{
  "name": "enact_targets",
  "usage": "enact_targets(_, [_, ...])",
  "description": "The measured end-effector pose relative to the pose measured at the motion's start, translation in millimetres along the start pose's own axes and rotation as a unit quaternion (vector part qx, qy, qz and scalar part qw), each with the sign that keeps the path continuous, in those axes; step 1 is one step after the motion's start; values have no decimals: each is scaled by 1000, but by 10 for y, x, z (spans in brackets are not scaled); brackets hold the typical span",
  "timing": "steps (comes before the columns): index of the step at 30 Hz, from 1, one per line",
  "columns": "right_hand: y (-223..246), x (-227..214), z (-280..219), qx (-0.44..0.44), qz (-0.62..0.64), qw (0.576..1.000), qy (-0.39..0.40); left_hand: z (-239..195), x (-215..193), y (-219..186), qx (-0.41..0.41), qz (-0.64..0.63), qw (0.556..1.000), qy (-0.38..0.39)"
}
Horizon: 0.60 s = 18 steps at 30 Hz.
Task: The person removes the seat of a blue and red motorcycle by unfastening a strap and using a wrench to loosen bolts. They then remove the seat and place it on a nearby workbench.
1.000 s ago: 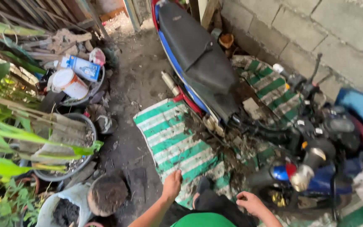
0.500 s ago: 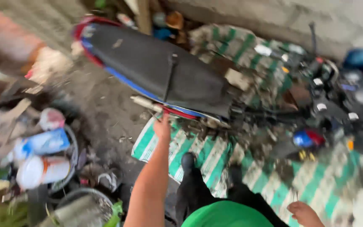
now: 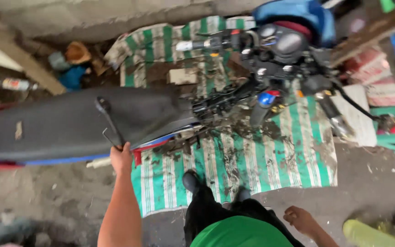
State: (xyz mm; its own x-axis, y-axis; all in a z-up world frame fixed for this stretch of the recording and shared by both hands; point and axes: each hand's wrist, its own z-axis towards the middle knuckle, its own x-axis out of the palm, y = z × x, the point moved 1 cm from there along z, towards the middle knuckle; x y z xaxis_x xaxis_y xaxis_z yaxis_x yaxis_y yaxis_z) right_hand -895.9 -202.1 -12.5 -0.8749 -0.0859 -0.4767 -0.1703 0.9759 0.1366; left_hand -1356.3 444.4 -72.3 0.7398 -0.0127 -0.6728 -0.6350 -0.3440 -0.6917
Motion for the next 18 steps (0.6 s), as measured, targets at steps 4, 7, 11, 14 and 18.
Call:
enact_targets(4, [-389, 217, 217, -53, 7, 999, -2, -246, 63, -397, 62, -36, 997, -4])
enact_targets(7, [-561, 196, 84, -53, 74, 996, -23, -969, -62, -756, 41, -107, 993, 17])
enact_targets(11, [-1261, 440, 286, -26, 143, 989, -39, -2115, 312, -537, 82, -69, 991, 74])
enact_targets(14, [-1795, 416, 346, -23, 176, 983, -48, -3075, 895, -106, 64, 31, 991, 113])
enact_targets(18, [-2101, -12, 75, -38, 351, 936, -1, -4631, 1817, 88, -44, -98, 952, 286])
